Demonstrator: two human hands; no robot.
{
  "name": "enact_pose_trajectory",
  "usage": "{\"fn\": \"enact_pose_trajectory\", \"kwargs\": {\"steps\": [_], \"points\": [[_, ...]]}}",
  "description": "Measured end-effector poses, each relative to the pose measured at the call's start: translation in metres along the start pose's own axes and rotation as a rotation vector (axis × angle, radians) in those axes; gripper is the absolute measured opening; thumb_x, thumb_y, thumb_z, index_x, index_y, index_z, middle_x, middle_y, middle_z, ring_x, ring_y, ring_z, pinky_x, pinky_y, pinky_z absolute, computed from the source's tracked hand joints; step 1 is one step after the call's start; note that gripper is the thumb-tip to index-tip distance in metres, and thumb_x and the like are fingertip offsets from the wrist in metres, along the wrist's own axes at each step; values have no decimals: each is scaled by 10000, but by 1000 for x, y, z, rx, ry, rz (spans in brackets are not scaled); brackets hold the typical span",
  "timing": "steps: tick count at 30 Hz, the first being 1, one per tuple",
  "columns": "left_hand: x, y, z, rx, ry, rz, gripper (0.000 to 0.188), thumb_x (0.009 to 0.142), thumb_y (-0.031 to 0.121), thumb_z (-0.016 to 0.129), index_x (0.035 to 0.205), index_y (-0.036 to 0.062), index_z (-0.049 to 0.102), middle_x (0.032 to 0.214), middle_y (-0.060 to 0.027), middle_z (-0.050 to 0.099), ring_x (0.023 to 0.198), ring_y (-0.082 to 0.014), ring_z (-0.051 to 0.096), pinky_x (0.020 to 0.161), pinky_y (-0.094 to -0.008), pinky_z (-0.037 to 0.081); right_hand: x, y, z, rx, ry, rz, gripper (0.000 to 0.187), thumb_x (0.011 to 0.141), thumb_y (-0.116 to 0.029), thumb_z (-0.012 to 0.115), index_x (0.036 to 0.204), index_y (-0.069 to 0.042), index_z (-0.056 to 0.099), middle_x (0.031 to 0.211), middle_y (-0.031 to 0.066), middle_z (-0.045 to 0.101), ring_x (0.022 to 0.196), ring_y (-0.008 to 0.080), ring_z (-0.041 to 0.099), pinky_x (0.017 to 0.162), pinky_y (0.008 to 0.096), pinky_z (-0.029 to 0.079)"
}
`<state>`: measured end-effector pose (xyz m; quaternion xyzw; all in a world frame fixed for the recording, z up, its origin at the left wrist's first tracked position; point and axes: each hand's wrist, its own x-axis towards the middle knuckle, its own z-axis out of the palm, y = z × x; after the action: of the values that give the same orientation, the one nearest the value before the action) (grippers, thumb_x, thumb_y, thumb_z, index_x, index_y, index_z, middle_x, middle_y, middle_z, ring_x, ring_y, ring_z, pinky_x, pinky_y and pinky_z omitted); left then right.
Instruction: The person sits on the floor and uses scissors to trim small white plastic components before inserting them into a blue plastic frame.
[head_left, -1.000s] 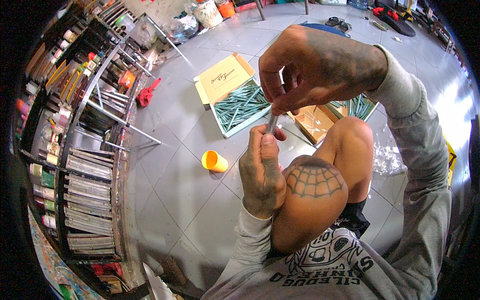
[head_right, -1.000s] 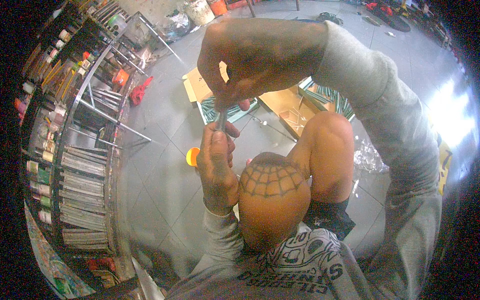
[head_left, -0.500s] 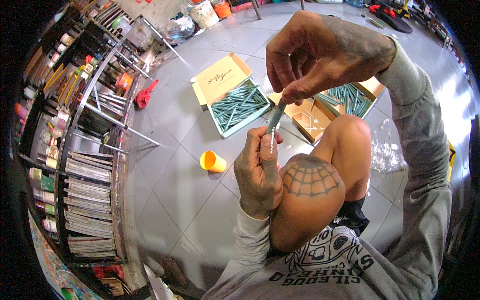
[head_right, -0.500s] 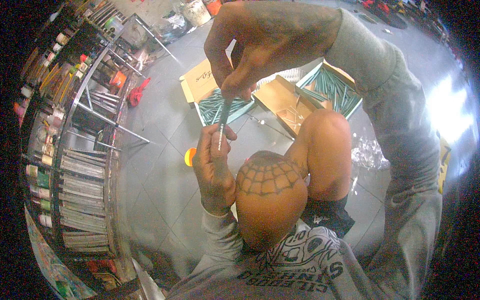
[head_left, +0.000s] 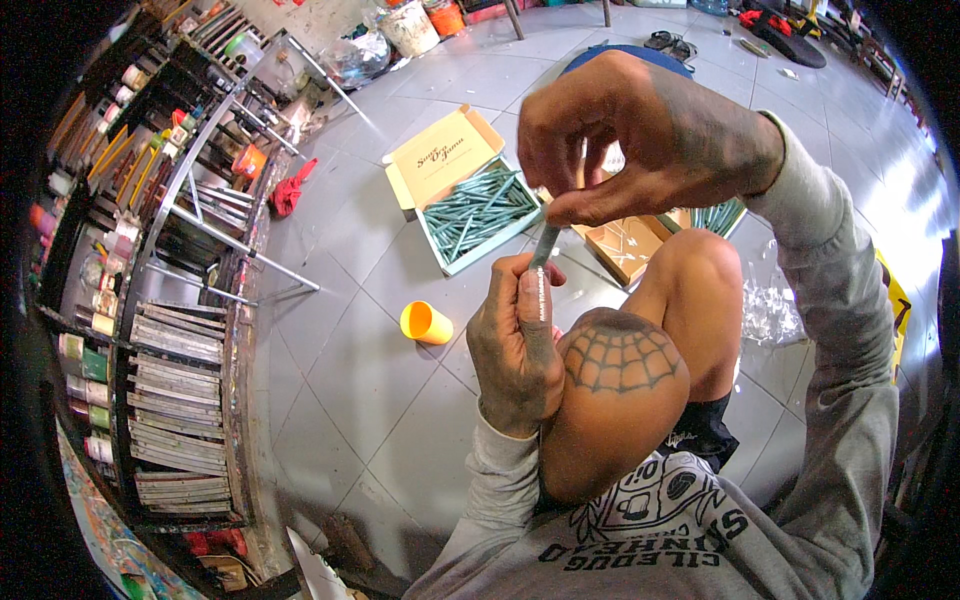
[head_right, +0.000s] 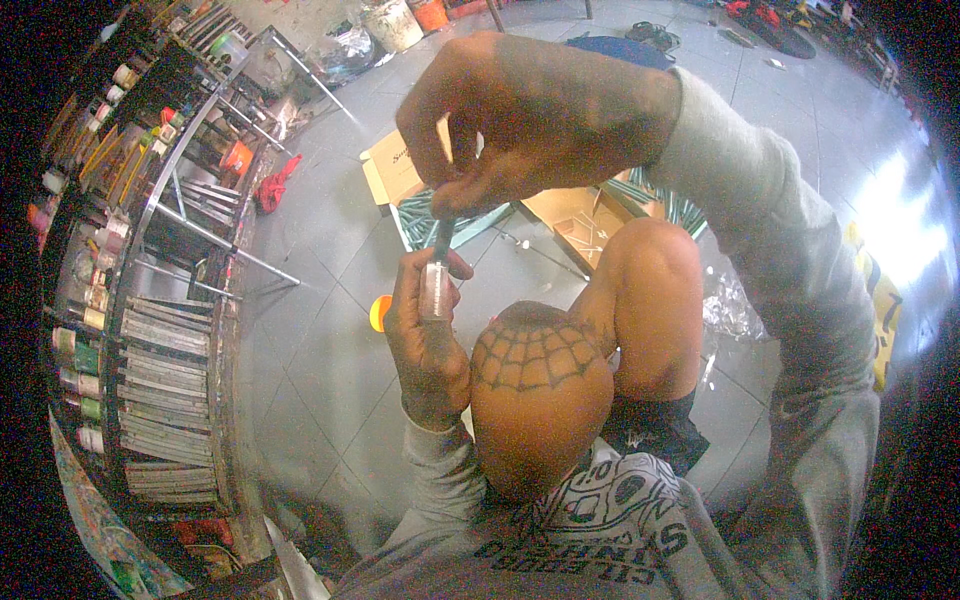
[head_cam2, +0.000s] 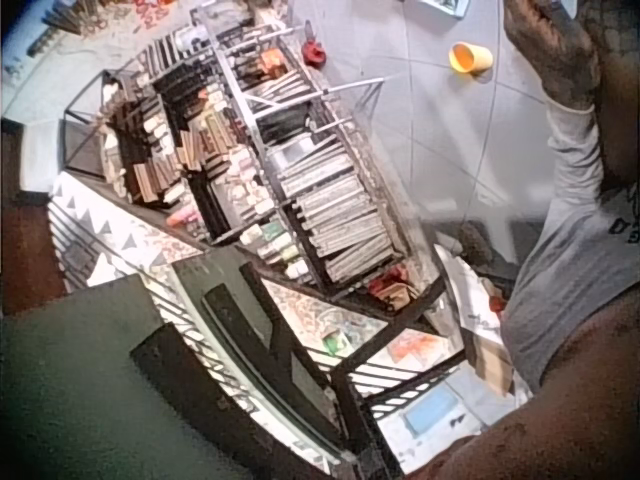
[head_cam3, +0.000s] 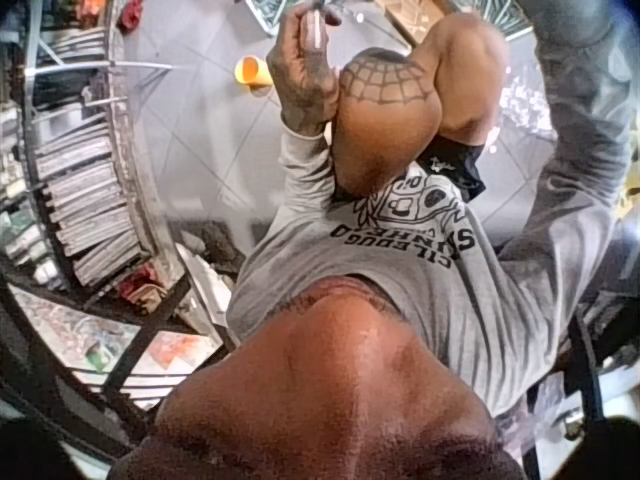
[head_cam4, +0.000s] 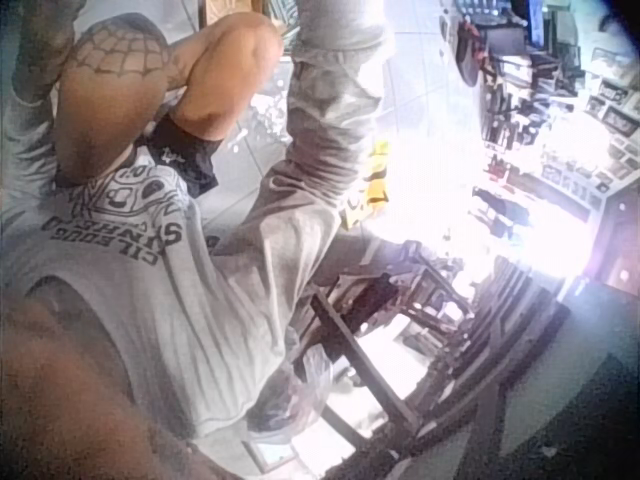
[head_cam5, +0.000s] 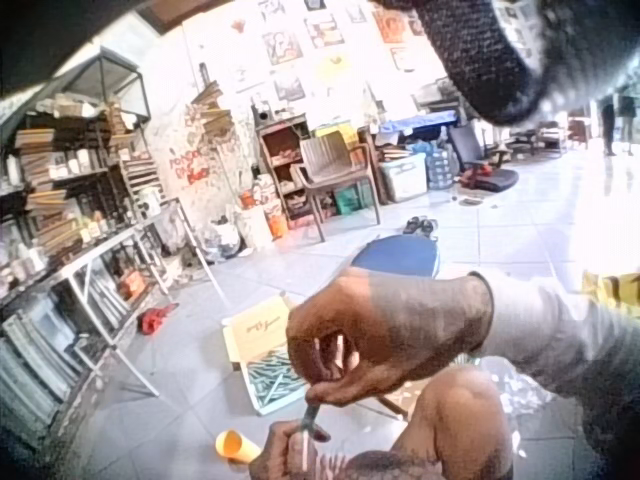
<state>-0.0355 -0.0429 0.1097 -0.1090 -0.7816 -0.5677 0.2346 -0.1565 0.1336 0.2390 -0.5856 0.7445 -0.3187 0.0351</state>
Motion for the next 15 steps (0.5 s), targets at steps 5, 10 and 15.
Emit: {"fn": "enact_pose_trajectory", "kwargs": {"steps": [5,10,15], "points": [[0,-4,2,35,27,3,269,1040,249,421,1056,18,558,860,-63,617,634,-102,497,572,-267,405,-11,-24,26,-361,382,-208,430,643,-33,762,1039,-57,595,1344,184,499,1249,361,503,997,443,452],[-1,1,1,-25,-3,-54,351,1042,295,399,1088,-13,561,768,-66,569,723,-118,512,613,-287,434,-29,-28,78,-503,504,-133,384,608,-70,806,966,-73,668,1441,232,448,1355,447,420,1075,515,406],[-2,-1,-3,72,-43,34,394,1039,290,360,1151,-40,544,935,-114,622,892,-167,625,715,-301,519,-38,-13,95,-602,677,-238,326,666,-122,858,922,-73,663,1388,244,486,1253,457,518,1004,506,484]]}}
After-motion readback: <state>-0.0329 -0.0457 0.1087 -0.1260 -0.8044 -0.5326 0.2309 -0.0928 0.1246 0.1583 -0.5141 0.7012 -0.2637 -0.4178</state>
